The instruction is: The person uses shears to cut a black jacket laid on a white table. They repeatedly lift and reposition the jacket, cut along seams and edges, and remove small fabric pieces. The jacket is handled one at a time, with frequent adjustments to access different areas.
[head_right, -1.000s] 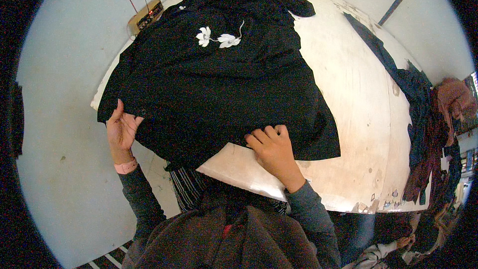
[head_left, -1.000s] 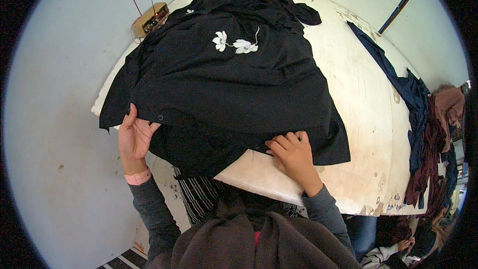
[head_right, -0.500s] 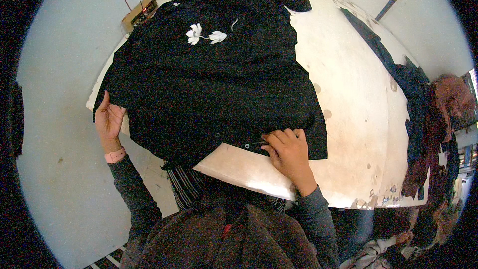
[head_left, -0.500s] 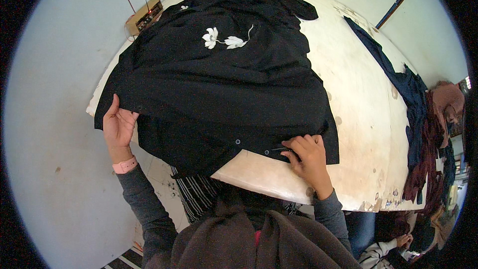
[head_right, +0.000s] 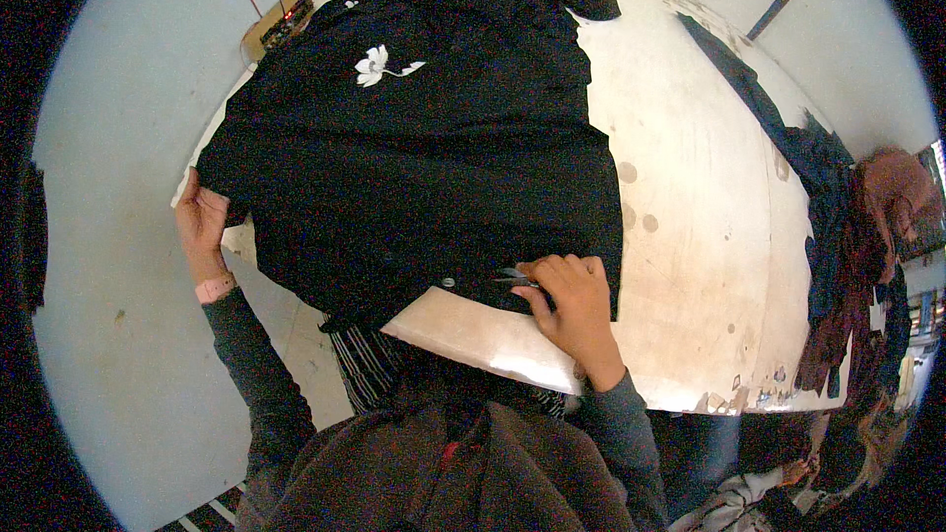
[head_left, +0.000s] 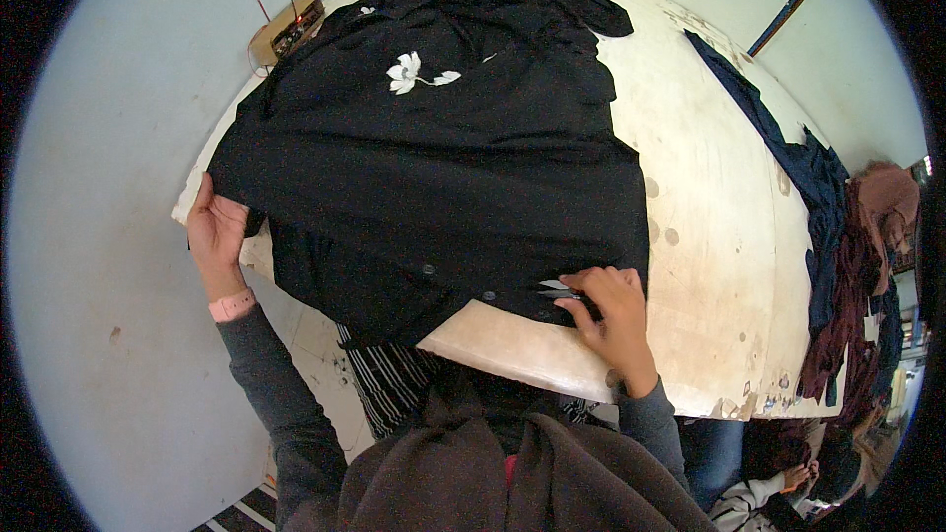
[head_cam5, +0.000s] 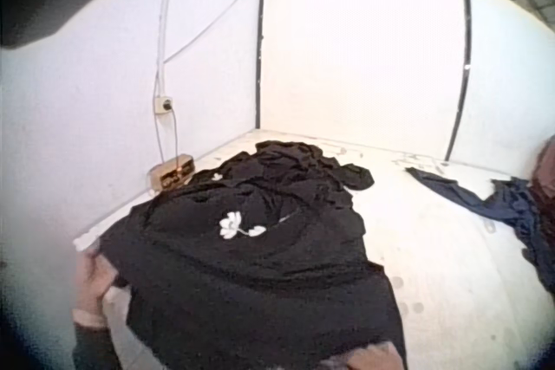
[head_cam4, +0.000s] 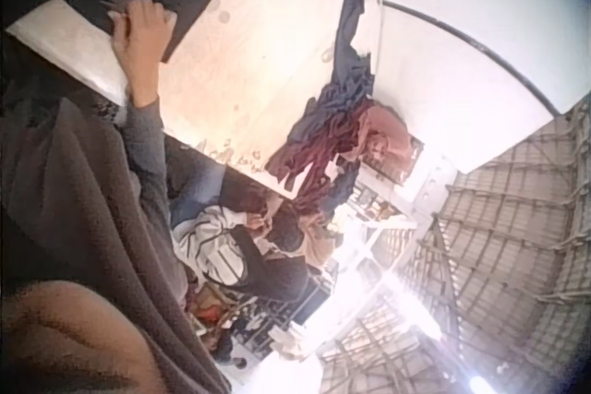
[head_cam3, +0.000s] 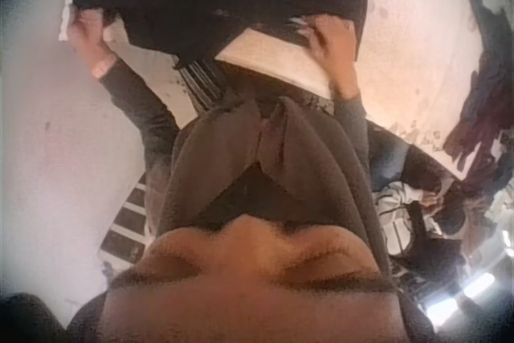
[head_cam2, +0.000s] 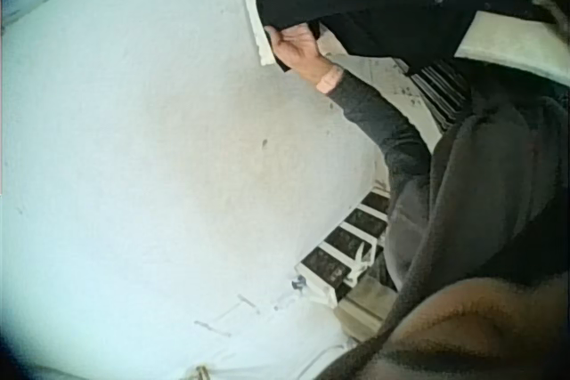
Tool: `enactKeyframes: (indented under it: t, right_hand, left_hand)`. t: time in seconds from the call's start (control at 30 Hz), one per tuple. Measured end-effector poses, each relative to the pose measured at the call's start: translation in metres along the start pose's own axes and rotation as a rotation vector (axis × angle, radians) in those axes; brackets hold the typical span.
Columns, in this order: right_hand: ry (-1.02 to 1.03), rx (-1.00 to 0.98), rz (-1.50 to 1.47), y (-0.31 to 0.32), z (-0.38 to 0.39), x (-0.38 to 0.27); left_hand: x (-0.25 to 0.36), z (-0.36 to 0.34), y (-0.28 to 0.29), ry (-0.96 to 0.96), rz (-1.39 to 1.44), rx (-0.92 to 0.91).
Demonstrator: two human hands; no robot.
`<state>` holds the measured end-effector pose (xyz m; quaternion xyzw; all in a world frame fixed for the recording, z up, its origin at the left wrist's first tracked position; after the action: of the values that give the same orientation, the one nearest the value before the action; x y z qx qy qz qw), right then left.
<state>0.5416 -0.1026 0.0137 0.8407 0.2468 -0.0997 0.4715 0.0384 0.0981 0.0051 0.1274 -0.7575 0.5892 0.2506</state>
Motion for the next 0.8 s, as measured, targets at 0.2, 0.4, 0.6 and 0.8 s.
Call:
enactKeyframes:
  t: [0.2, 0.4, 0.6, 0.8]
  right_hand:
    - [-0.014, -0.091, 0.049, 0.009, 0.013, 0.0]
    - [0.08, -0.143, 0.092, 0.001, 0.024, -0.002]
    - [0.095, -0.148, 0.021, -0.007, 0.022, -0.012]
    - [0.089, -0.134, 0.061, -0.008, 0.023, -0.018]
  left_hand:
    - [-0.001, 0.008, 0.002, -0.206, -0.648, 0.703]
    - [-0.045, 0.025, -0.046, -0.226, -1.143, 0.983]
    - [-0.075, 0.042, -0.075, -0.3, -1.494, 1.042]
    - [-0.148, 0.061, -0.117, -1.021, -1.762, 0.738]
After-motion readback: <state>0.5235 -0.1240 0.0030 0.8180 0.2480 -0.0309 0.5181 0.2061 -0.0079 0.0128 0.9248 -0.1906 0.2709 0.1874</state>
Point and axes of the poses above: each hand's wrist, its own z-axis away from the middle knuckle, its own y-axis out of the back of the hand, x = y × z, the point moved 2 cm from there along -z, towards the middle knuckle, and after that the axes turned 13 degrees about x, right-handed, at the moved point
